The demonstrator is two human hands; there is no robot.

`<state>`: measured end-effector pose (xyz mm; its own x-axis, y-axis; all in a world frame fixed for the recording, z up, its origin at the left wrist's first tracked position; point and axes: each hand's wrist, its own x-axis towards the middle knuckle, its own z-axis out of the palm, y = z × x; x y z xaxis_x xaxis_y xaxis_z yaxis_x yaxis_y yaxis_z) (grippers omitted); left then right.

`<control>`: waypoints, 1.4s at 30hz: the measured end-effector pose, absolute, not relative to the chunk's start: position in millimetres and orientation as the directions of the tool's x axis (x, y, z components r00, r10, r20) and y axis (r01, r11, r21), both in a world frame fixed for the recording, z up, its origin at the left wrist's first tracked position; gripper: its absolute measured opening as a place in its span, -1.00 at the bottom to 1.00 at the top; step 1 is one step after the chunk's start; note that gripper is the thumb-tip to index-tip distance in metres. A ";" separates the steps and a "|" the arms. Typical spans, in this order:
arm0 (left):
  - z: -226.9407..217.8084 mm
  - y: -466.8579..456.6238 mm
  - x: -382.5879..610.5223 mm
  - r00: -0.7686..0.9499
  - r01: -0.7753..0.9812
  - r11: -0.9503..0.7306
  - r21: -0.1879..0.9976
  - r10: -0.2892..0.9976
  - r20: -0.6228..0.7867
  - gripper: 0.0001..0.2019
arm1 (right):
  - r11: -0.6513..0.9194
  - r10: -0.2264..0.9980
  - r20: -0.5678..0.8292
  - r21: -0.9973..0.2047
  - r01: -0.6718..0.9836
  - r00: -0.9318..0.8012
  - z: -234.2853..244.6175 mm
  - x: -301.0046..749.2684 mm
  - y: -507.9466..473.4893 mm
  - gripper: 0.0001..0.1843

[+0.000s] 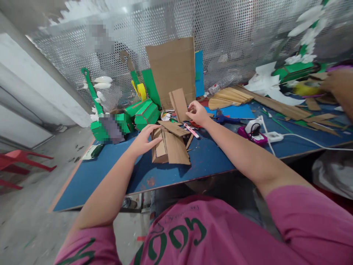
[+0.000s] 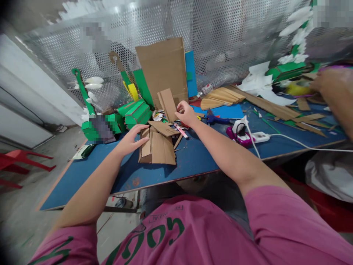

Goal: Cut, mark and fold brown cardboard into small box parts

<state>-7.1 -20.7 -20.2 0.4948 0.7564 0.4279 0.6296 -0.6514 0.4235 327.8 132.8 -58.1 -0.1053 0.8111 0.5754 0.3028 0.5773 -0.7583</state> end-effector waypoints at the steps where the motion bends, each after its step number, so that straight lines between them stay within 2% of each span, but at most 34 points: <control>1: -21.0 -20.1 -7.4 0.480 0.636 -0.643 0.427 0.762 0.434 -0.44 | 0.573 0.818 0.564 -0.784 0.239 -0.112 -56.7 325.0 130.6 -0.63; 6: -27.1 -18.6 -7.5 0.372 0.649 -0.583 0.489 0.804 0.465 -0.47 | 0.528 0.806 0.526 -0.846 -0.073 -0.272 -45.5 303.6 102.1 -0.46; 11: -27.2 -22.4 -2.7 0.276 0.573 -0.576 0.583 0.805 0.525 -0.50 | 0.568 0.698 0.566 -0.811 -0.142 -0.439 -38.5 279.5 63.6 -0.59; 15: -24.9 -25.7 0.8 0.256 0.590 -0.573 0.569 0.801 0.540 -0.66 | 0.592 0.635 0.614 -0.777 -0.215 -0.469 -41.1 264.8 45.2 -0.62; 18: -26.9 -25.2 1.3 0.242 0.615 -0.543 0.572 0.820 0.518 -0.70 | 0.588 0.640 0.603 -0.783 -0.201 -0.476 -43.9 260.8 41.2 -0.63; 22: -32.2 -22.3 1.1 0.216 0.562 -0.506 0.654 0.853 0.474 -0.66 | 0.595 0.664 0.592 -0.788 -0.156 -0.458 -46.4 261.9 43.8 -0.63; 31: -37.5 -19.4 3.8 0.208 0.302 -0.408 0.862 0.910 0.358 -0.56 | 0.502 0.725 0.530 -0.844 -0.189 -0.439 -53.9 260.0 51.3 -0.60; 38: -35.9 -21.0 7.0 0.176 0.280 -0.374 0.884 0.925 0.335 -0.57 | 0.484 0.730 0.504 -0.858 -0.173 -0.461 -47.3 258.5 45.7 -0.61; 42: -34.1 -20.6 7.7 0.111 0.279 -0.343 0.897 0.939 0.324 -0.61 | 0.525 0.762 0.500 -0.849 -0.060 -0.411 -35.1 273.8 60.9 -0.59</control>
<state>7.7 -20.6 -34.1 0.1109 0.9395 0.3243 0.2794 -0.3426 0.8970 273.8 60.9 -35.1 -0.4113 0.7624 0.4996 -0.0595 0.5245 -0.8493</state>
